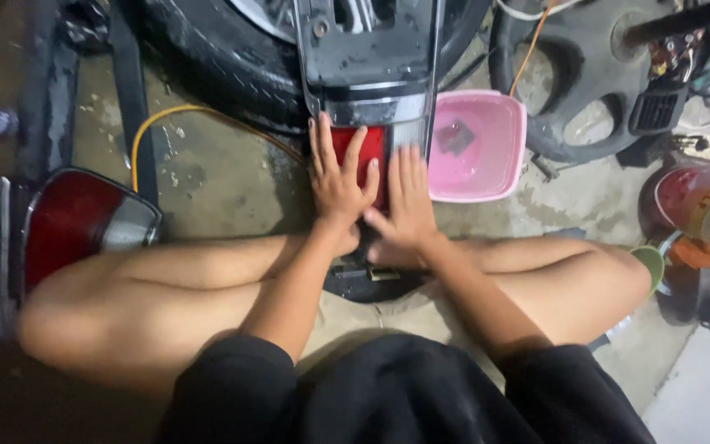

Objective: Sanding and scraping a car tail light lens to restore its surface finish.

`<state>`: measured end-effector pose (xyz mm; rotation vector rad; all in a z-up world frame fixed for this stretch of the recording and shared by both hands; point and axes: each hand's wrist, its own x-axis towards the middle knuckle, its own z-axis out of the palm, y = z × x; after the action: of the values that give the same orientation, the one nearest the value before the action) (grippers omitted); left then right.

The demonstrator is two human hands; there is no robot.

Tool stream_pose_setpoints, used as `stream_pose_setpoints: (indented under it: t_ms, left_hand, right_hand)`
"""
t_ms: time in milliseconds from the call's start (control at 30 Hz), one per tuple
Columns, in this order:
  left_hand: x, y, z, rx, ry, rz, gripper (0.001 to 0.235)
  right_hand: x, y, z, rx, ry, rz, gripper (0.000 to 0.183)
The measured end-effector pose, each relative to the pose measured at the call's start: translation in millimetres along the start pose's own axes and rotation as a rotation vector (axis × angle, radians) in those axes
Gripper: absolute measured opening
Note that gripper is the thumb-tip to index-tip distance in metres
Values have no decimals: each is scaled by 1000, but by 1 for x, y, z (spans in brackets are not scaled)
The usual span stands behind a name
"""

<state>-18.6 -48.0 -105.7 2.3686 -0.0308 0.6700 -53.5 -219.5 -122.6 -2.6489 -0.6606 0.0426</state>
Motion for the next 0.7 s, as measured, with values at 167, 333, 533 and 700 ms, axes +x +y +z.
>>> stream_pose_setpoints:
  t_ms: [167, 333, 533, 700]
  left_hand:
    - [-2, -1, -2, -24, -17, -1, 50]
    - [0, -1, 3, -22, 3, -5, 51]
    - [1, -3, 1, -36, 8, 26, 50]
    - [0, -1, 1, -16, -14, -2, 52]
  right_hand:
    - [6, -12, -14, 22, 28, 34, 114]
    - [-5, 0, -7, -22, -75, -11, 115]
    - [9, -4, -15, 21, 26, 24, 114]
    - [-12, -19, -37, 291, -100, 79, 75]
